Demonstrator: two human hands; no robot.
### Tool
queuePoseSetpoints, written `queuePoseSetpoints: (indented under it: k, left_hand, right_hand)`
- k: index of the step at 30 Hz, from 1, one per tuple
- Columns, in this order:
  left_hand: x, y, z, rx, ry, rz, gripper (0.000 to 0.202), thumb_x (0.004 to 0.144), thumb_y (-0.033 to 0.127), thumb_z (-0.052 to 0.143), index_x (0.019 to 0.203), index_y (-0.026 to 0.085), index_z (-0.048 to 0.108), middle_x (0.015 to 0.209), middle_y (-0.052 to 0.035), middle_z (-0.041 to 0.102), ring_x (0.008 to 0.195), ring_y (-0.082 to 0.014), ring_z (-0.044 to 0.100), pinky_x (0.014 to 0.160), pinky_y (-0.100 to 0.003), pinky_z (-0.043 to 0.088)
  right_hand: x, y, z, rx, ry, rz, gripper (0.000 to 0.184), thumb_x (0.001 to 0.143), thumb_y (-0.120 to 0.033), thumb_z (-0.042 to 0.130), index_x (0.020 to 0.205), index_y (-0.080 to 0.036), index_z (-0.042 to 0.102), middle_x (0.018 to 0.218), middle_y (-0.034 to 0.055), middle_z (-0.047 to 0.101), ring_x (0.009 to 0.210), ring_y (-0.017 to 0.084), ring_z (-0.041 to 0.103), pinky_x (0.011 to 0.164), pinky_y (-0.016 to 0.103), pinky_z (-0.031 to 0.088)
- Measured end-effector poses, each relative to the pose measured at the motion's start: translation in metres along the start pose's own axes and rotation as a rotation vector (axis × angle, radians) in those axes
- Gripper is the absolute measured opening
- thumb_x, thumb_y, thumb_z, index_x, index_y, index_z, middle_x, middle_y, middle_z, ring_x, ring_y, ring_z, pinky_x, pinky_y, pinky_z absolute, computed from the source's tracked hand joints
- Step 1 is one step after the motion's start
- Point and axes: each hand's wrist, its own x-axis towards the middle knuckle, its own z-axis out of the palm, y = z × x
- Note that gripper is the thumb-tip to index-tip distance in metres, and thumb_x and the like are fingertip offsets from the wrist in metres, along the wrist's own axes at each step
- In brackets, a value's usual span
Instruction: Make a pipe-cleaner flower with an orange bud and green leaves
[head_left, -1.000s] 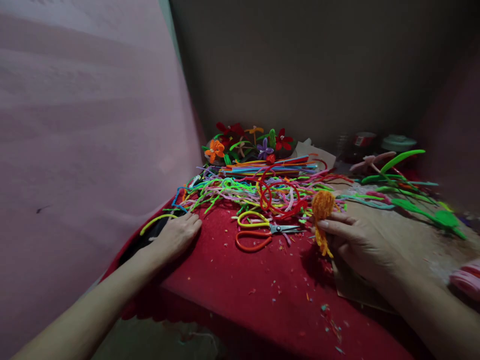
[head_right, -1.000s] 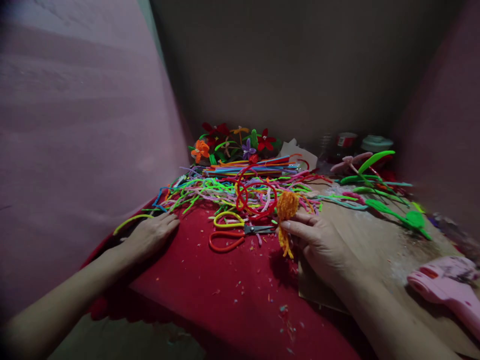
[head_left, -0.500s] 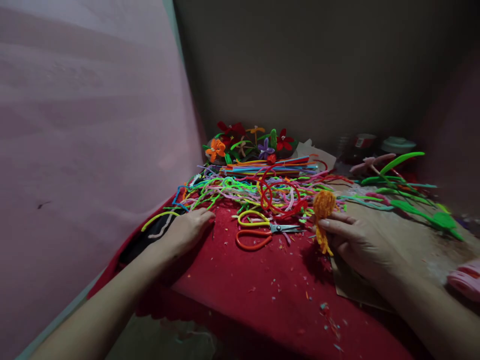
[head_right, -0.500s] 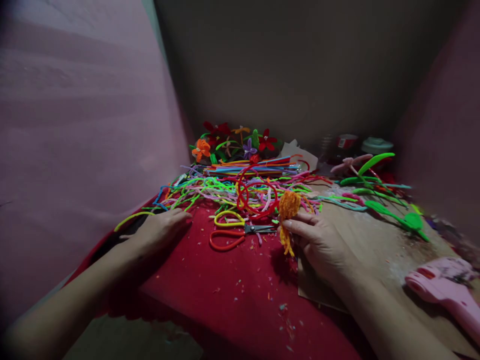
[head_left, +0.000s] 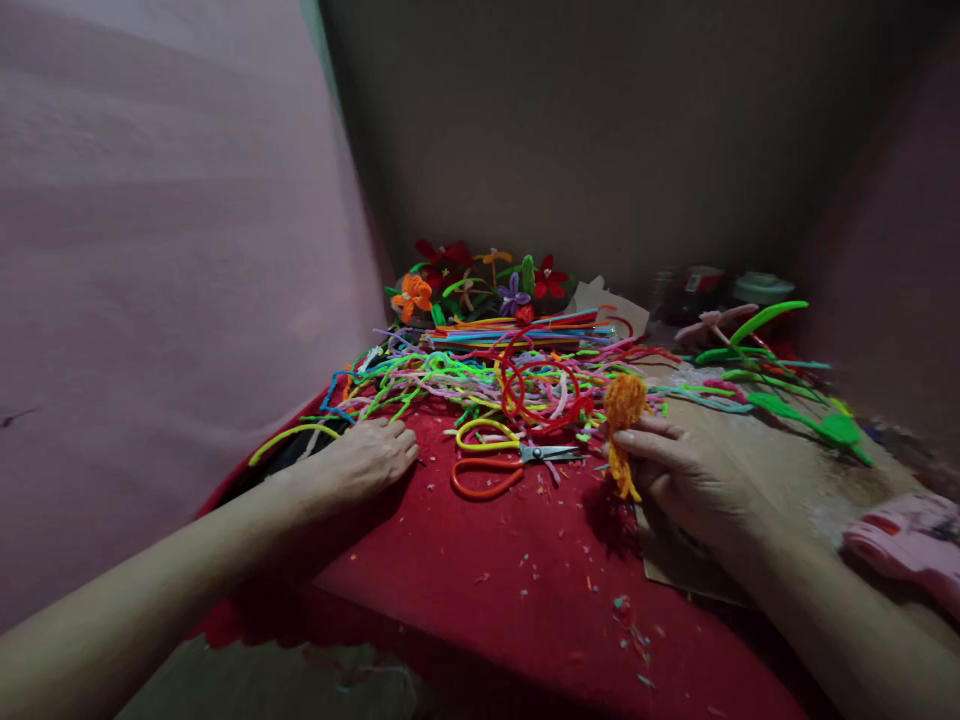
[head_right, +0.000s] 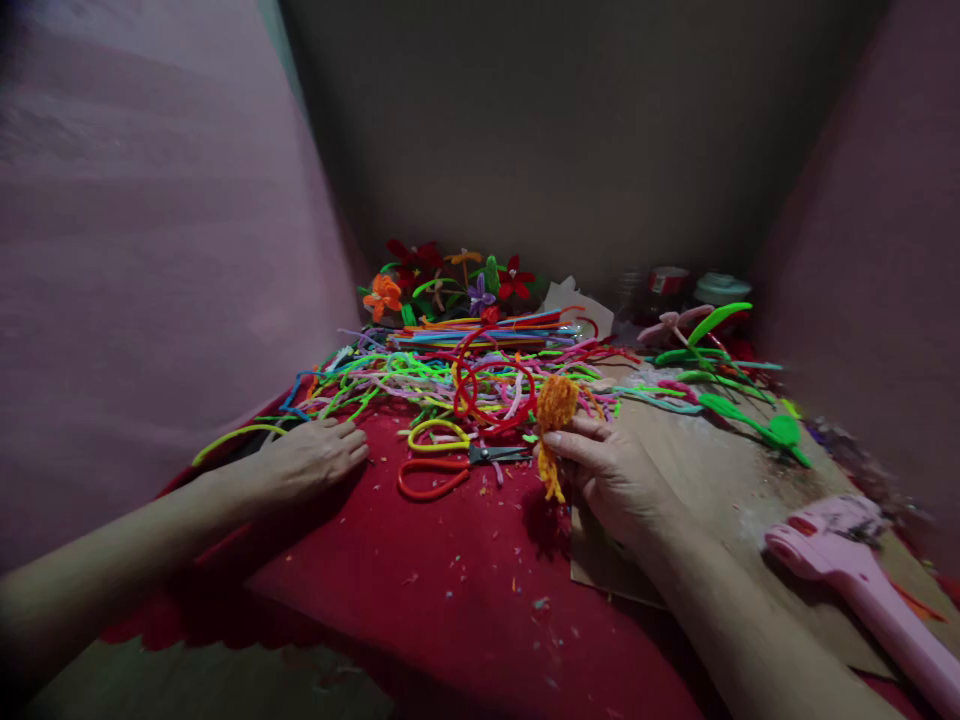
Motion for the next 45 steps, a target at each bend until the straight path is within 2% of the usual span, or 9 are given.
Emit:
queuePoseSetpoints:
  k: [4, 7, 10, 12, 14, 17, 26, 31, 45]
  left_hand:
    - [0.004, -0.004, -0.008, -0.141, 0.197, -0.178, 0.019, 0.08, 0.009, 0.037, 0.073, 0.015, 0.054, 0.065, -0.0047, 0.056, 0.056, -0.0143, 0.049, 0.054, -0.027, 0.035]
    - [0.016, 0.013, -0.036, -0.422, 0.391, -0.264, 0.015, 0.084, 0.02, 0.038, 0.076, 0.017, 0.05, 0.064, 0.0001, 0.053, 0.054, -0.0103, 0.046, 0.053, -0.023, 0.035]
    - [0.037, 0.042, -0.07, -0.855, 0.488, -0.321, 0.012, 0.084, 0.025, 0.041, 0.082, 0.018, 0.05, 0.07, 0.0013, 0.054, 0.06, -0.0087, 0.05, 0.057, -0.02, 0.038]
    - [0.055, 0.062, -0.088, -1.2, 0.493, -0.36, 0.014, 0.084, 0.028, 0.04, 0.082, 0.018, 0.05, 0.06, 0.004, 0.048, 0.051, -0.0075, 0.046, 0.049, -0.018, 0.037]
    - [0.073, 0.079, -0.097, -1.475, 0.401, -0.375, 0.014, 0.084, 0.03, 0.041, 0.085, 0.018, 0.049, 0.049, 0.0074, 0.041, 0.04, -0.0062, 0.038, 0.039, -0.017, 0.03]
    - [0.095, 0.097, -0.098, -1.701, 0.336, -0.332, 0.013, 0.083, 0.03, 0.044, 0.079, 0.018, 0.048, 0.048, 0.0086, 0.037, 0.037, -0.0038, 0.031, 0.036, -0.015, 0.025]
    - [0.109, 0.115, -0.082, -1.773, 0.307, -0.367, 0.014, 0.082, 0.032, 0.045, 0.077, 0.019, 0.046, 0.049, 0.0074, 0.043, 0.035, -0.0046, 0.035, 0.032, -0.014, 0.027]
    - [0.107, 0.118, -0.08, -1.778, 0.214, -0.379, 0.015, 0.082, 0.033, 0.045, 0.078, 0.019, 0.046, 0.046, 0.007, 0.046, 0.031, -0.0055, 0.037, 0.03, -0.015, 0.029]
    - [0.109, 0.122, -0.077, -1.816, 0.181, -0.329, 0.012, 0.083, 0.03, 0.044, 0.08, 0.019, 0.045, 0.049, 0.0048, 0.056, 0.032, -0.0078, 0.048, 0.034, -0.016, 0.037]
  right_hand:
    - [0.001, 0.002, -0.002, 0.047, -0.007, -0.024, 0.024, 0.055, -0.015, 0.075, 0.079, -0.017, 0.07, 0.068, 0.0001, 0.068, 0.058, 0.01, 0.058, 0.055, 0.019, 0.045]
    - [0.002, 0.004, -0.003, 0.065, -0.039, -0.043, 0.025, 0.056, -0.015, 0.075, 0.08, -0.017, 0.07, 0.067, 0.0006, 0.067, 0.057, 0.011, 0.058, 0.054, 0.02, 0.044]
    - [0.002, 0.004, -0.003, 0.087, -0.058, -0.061, 0.023, 0.057, -0.015, 0.074, 0.08, -0.016, 0.07, 0.067, 0.0006, 0.066, 0.057, 0.01, 0.057, 0.054, 0.021, 0.044]
    - [0.002, 0.003, -0.002, 0.101, -0.056, -0.069, 0.021, 0.058, -0.016, 0.074, 0.079, -0.016, 0.069, 0.067, 0.0003, 0.066, 0.057, 0.01, 0.057, 0.054, 0.021, 0.043]
    - [0.003, 0.003, -0.002, 0.113, -0.051, -0.08, 0.02, 0.058, -0.016, 0.074, 0.077, -0.015, 0.069, 0.067, 0.0002, 0.066, 0.057, 0.01, 0.056, 0.055, 0.021, 0.043]
    - [0.005, 0.004, -0.002, 0.126, -0.046, -0.114, 0.019, 0.06, -0.016, 0.073, 0.078, -0.015, 0.069, 0.068, 0.0003, 0.066, 0.058, 0.01, 0.056, 0.057, 0.021, 0.043]
    - [0.01, 0.005, -0.004, 0.226, -0.039, -0.166, 0.016, 0.061, -0.014, 0.072, 0.076, -0.015, 0.067, 0.066, -0.0013, 0.066, 0.056, 0.01, 0.057, 0.058, 0.023, 0.045]
    - [0.01, 0.004, -0.004, 0.24, -0.042, -0.159, 0.015, 0.061, -0.015, 0.072, 0.075, -0.015, 0.066, 0.063, -0.0026, 0.063, 0.051, 0.008, 0.053, 0.052, 0.022, 0.043]
    - [0.008, 0.006, -0.002, 0.187, -0.065, -0.155, 0.015, 0.063, -0.016, 0.07, 0.078, -0.016, 0.067, 0.07, -0.0004, 0.066, 0.059, 0.01, 0.057, 0.06, 0.024, 0.043]
